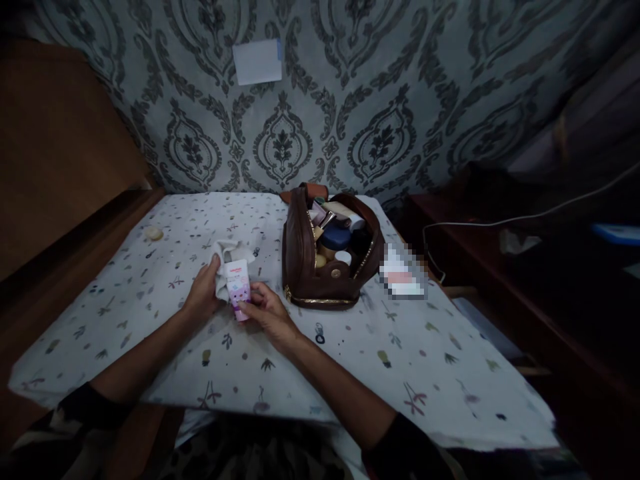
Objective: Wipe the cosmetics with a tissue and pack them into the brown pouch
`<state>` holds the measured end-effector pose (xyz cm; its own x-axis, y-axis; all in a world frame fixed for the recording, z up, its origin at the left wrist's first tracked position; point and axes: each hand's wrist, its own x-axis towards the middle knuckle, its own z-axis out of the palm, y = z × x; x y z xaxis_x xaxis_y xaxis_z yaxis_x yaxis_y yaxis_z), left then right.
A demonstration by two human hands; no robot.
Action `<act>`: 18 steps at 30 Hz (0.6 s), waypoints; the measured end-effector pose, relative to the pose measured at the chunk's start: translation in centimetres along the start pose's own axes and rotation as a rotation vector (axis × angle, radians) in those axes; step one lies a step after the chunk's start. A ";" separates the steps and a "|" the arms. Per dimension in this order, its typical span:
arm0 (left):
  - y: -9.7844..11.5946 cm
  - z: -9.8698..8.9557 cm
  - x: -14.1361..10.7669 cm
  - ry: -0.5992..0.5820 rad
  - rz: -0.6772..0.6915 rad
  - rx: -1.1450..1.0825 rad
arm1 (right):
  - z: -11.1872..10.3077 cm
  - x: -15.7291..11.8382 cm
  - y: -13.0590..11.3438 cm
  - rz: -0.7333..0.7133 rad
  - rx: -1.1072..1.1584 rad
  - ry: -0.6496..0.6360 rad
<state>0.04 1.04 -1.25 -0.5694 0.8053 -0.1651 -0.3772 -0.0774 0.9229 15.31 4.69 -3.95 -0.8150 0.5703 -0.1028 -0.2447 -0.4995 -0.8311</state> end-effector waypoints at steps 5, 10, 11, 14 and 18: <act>0.0 0.3 -0.6 -0.061 -0.003 0.035 | 0.5 -0.3 -0.2 -0.093 -0.024 0.072; 0.3 0.2 -1.4 -0.272 0.117 0.317 | 0.6 -0.5 -0.3 -0.149 -0.099 0.144; 0.5 0.2 -1.5 -0.311 0.131 0.359 | 0.5 -0.5 -0.3 -0.155 -0.117 0.154; 1.0 -0.1 -1.6 -0.440 0.104 0.449 | 0.2 -0.4 -0.3 -0.178 -0.168 0.183; 1.7 -0.3 -1.7 -0.548 0.076 0.492 | 0.1 -0.2 -0.3 -0.204 -0.182 0.211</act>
<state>0.10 -0.64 0.47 -0.0863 0.9961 -0.0165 0.0934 0.0246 0.9953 15.51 4.65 -3.65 -0.6279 0.7781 -0.0191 -0.2781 -0.2471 -0.9282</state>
